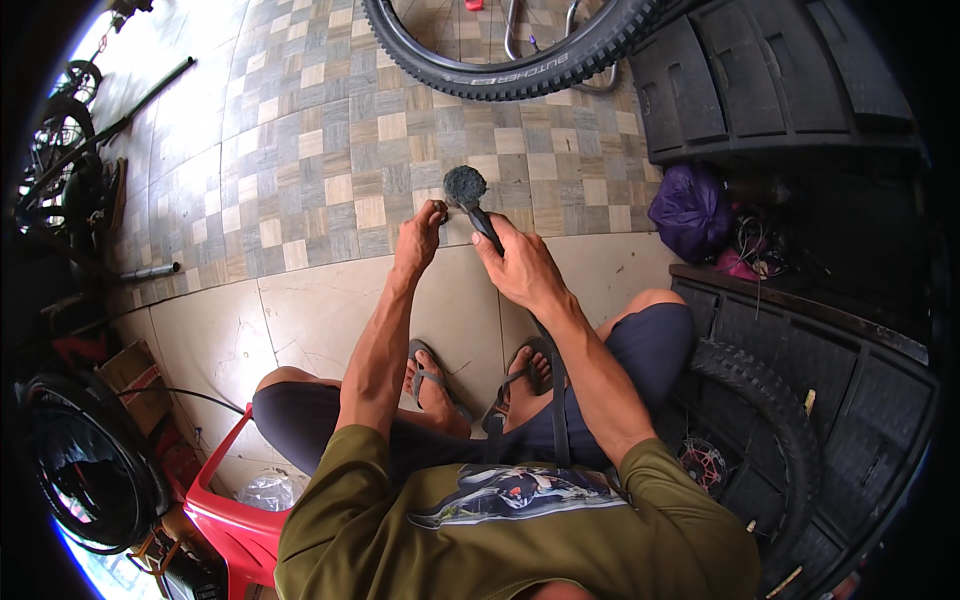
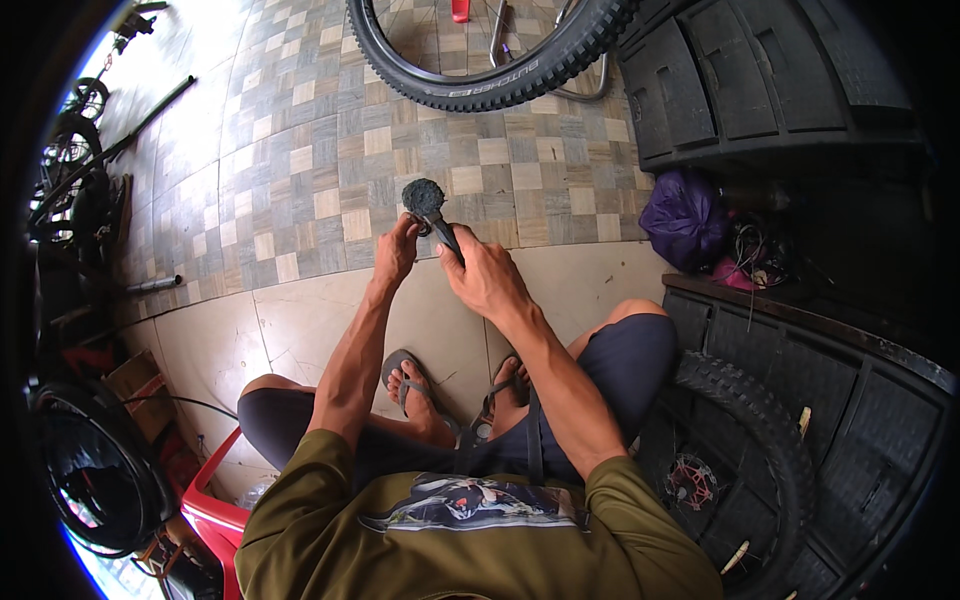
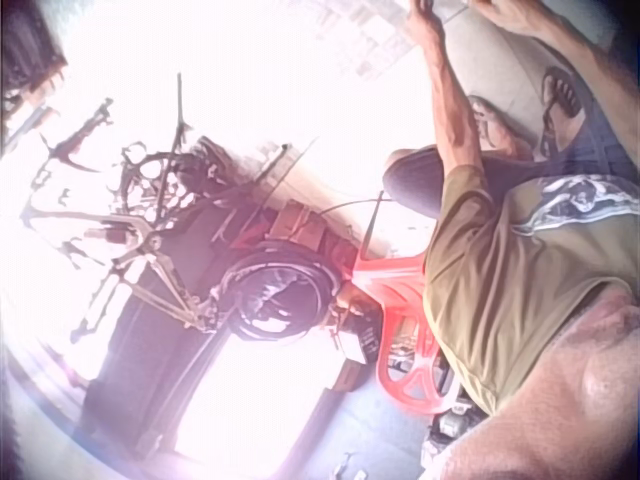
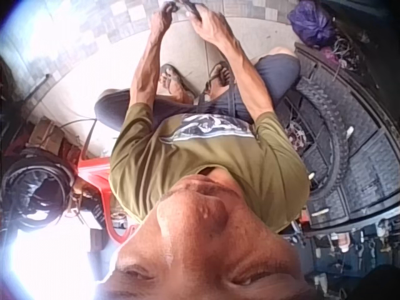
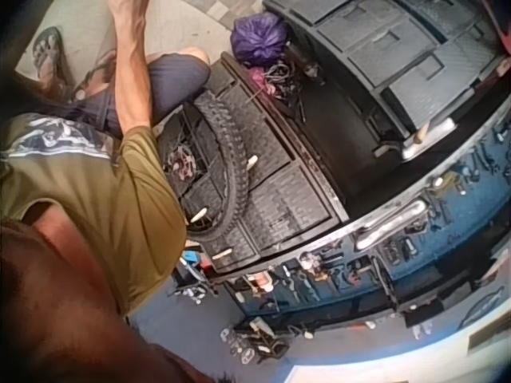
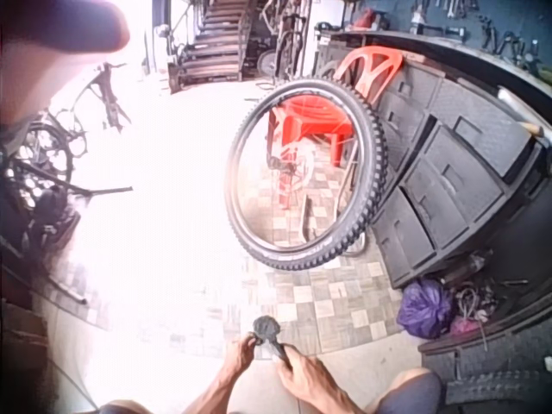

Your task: The person cleans a bicycle hub with a brush and applies lubricant from a tube. They then insert the hub into a bicycle wheel and tighten it with a tool.

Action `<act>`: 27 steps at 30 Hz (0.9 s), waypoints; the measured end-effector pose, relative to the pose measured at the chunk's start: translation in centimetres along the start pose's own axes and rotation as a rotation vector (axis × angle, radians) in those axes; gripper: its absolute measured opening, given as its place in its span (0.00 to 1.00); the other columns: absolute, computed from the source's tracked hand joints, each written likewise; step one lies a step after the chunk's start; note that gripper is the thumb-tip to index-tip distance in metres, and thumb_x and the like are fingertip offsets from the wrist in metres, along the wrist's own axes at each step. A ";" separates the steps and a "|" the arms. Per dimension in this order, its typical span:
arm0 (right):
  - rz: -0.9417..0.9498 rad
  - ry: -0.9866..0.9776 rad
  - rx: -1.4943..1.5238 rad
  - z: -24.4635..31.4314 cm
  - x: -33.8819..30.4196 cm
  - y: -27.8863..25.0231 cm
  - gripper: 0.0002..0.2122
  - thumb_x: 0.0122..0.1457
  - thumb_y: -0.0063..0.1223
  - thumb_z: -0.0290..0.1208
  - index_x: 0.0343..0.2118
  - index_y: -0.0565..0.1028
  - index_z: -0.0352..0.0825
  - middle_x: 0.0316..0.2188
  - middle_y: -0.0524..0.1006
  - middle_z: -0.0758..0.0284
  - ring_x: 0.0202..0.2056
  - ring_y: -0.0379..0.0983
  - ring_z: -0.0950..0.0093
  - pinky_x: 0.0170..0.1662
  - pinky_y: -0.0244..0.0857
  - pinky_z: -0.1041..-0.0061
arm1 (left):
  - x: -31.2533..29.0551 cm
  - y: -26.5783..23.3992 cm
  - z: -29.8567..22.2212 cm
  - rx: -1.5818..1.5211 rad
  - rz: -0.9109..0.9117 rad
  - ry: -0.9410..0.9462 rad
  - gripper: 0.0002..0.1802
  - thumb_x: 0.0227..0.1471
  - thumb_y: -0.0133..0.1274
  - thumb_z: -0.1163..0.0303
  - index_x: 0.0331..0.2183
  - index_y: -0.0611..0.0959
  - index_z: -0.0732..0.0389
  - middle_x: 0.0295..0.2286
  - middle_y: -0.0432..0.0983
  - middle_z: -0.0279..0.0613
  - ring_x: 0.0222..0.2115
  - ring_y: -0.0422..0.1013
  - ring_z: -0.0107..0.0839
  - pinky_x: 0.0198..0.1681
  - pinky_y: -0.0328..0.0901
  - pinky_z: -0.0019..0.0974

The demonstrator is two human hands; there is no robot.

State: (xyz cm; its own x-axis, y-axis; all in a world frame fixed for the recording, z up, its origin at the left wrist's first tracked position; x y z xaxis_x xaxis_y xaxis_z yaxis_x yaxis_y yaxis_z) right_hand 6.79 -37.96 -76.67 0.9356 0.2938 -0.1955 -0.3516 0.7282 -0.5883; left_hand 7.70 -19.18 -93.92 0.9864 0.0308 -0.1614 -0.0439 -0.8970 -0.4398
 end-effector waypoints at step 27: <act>-0.009 -0.031 0.010 0.2 0.0 1.3 0.13 0.66 0.48 0.37 0.43 0.70 0.30 0.18 0.74 0.47 0.24 0.74 0.45 0.27 0.66 0.51 | 0.1 -0.5 -0.1 -0.002 -0.115 0.058 0.06 0.62 0.49 0.72 0.42 0.77 0.57 0.29 0.79 0.57 0.34 0.76 0.60 0.32 0.69 0.46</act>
State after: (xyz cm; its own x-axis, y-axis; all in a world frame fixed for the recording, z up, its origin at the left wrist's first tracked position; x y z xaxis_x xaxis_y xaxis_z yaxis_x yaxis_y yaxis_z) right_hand 6.32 -36.85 -77.26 0.9375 0.3060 -0.1654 -0.3433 0.7373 -0.5818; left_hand 7.85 -18.81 -93.64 0.9924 0.1083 -0.0583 0.0706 -0.8901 -0.4503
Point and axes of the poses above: each hand's wrist, its own x-axis towards the middle knuckle, its own y-axis out of the palm, z = x × y, the point moved 2 cm from there along x, towards the middle knuckle
